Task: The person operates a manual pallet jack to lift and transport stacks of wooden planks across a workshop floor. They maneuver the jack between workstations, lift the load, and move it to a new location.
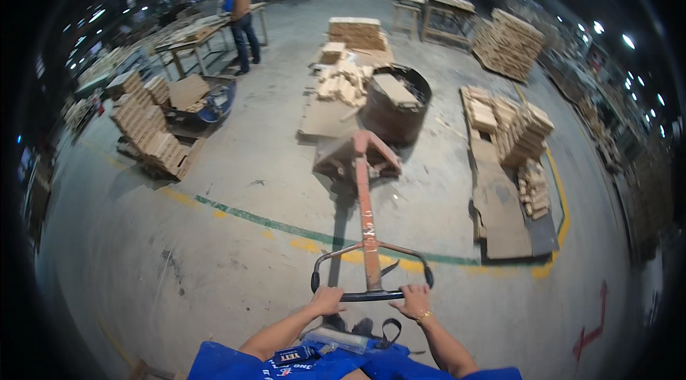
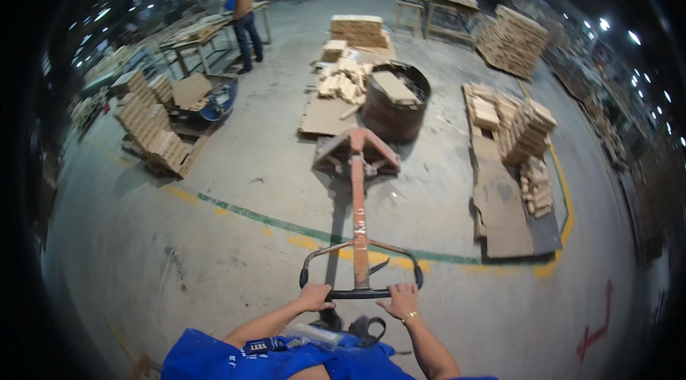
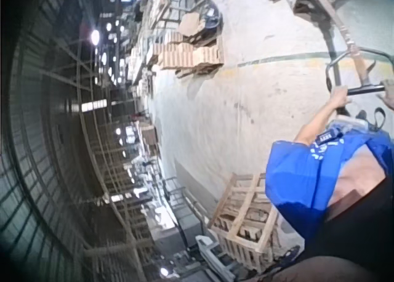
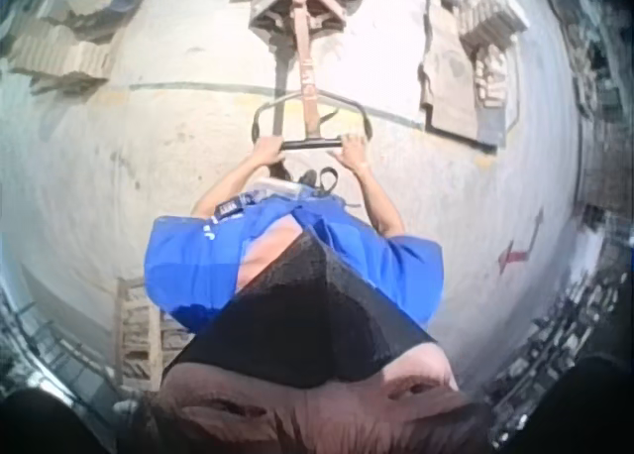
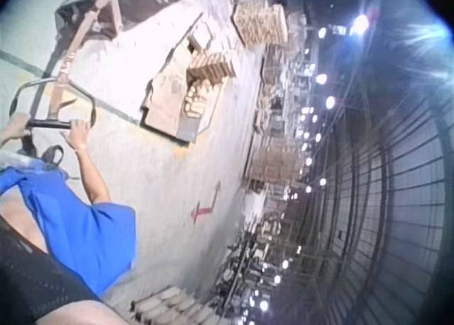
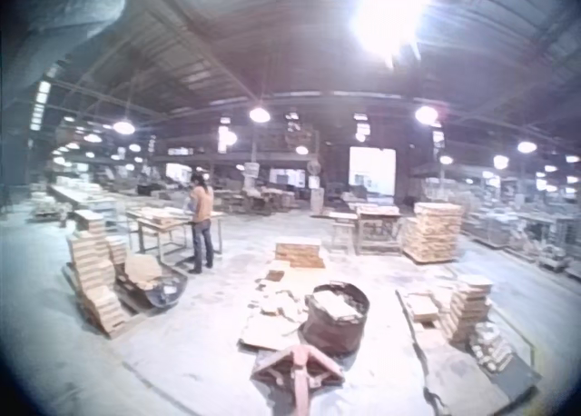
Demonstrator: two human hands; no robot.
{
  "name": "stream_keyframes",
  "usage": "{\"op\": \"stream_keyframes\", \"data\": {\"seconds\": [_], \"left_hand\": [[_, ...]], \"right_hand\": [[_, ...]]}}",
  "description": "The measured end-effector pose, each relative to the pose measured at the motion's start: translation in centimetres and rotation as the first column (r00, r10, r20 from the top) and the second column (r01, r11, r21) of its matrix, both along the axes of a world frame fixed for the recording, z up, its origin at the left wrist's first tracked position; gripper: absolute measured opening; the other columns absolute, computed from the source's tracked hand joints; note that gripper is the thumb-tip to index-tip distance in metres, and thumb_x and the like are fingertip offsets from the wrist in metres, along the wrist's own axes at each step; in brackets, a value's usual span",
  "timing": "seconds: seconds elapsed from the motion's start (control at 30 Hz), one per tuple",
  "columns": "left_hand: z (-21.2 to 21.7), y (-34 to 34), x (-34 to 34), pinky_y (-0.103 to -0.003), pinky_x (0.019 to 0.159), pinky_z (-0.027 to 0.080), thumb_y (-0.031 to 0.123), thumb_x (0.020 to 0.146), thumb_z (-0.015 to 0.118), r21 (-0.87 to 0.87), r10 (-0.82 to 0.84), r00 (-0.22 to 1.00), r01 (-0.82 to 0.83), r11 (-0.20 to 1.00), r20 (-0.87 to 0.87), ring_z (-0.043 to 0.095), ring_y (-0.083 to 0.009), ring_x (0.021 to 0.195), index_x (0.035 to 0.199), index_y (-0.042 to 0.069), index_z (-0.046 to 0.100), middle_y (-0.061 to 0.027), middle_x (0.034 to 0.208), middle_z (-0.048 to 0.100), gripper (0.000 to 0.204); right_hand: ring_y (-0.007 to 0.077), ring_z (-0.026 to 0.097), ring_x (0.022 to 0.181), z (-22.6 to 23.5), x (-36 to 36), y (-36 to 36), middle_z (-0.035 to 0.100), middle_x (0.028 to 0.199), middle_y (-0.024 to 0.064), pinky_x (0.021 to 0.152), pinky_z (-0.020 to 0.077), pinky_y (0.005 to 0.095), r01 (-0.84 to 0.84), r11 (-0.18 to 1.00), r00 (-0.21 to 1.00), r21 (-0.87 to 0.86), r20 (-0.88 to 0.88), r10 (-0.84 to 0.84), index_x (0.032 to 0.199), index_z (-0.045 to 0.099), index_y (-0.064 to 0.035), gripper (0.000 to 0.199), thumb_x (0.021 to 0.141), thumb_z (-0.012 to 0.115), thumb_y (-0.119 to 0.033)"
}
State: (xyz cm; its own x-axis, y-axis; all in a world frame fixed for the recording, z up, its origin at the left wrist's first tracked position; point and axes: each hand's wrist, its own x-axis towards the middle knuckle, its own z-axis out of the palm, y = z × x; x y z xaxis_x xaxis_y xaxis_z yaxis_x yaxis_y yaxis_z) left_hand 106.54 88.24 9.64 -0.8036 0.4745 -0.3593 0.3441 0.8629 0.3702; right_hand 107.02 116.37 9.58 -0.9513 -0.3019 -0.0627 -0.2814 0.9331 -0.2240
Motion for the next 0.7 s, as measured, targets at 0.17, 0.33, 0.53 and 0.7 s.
{"op": "stream_keyframes", "data": {"seconds": [0.17,0.33,0.53,0.7], "left_hand": [[-2.6,0.2,-1.4,-0.041,0.076,0.045,0.053,0.065,0.065,0.027,-0.027,0.97,0.021,0.999,0.242,0.058,-0.0318,0.088,0.095,0.005,0.058,-0.0184,0.09,0.06,0.058],[7.3,-5.4,-11.8,-0.042,0.07,0.044,0.051,0.066,0.064,0.162,0.061,0.996,-0.05,0.986,-0.064,0.057,-0.0318,0.084,0.088,0.006,0.06,-0.0166,0.088,0.06,0.051],[19.4,-1.8,-19.6,-0.04,0.077,0.033,0.045,0.061,0.069,0.298,0.385,0.544,-0.245,0.923,-0.746,0.046,-0.0284,0.088,0.091,0.005,0.051,-0.0109,0.088,0.052,0.053],[7.8,-1.2,-6.9,-0.051,0.096,0.022,0.043,0.063,0.069,-0.016,0.176,0.694,-0.26,0.965,-0.699,0.042,-0.0335,0.103,0.11,0.002,0.044,-0.0193,0.104,0.045,0.067]], "right_hand": [[0.0322,0.053,0.098,-3.6,-4.1,0.2,0.058,0.101,0.0149,0.085,0.0372,0.0471,-0.191,0.982,0.766,0.006,0.627,0.145,0.106,0.056,-0.0108,0.058,0.068,0.06,-0.054],[0.031,0.058,0.089,9.9,-15.7,-2.9,0.062,0.089,0.0129,0.074,0.0444,0.0429,-0.319,0.947,0.92,-0.034,0.227,0.318,0.091,0.06,-0.0106,0.037,0.067,0.065,-0.038],[0.023,0.05,0.086,21.2,-22.5,-6.0,0.054,0.089,0.0043,0.076,0.0327,0.04,-0.155,0.98,0.784,-0.127,-0.619,0.044,0.089,0.052,-0.0143,0.041,0.056,0.072,-0.029],[0.0259,0.04,0.106,9.6,-10.0,-4.0,0.046,0.105,0.0093,0.094,0.0219,0.0472,-0.087,0.994,0.912,-0.069,-0.407,0.052,0.108,0.047,-0.0147,0.058,0.058,0.072,-0.028]]}}
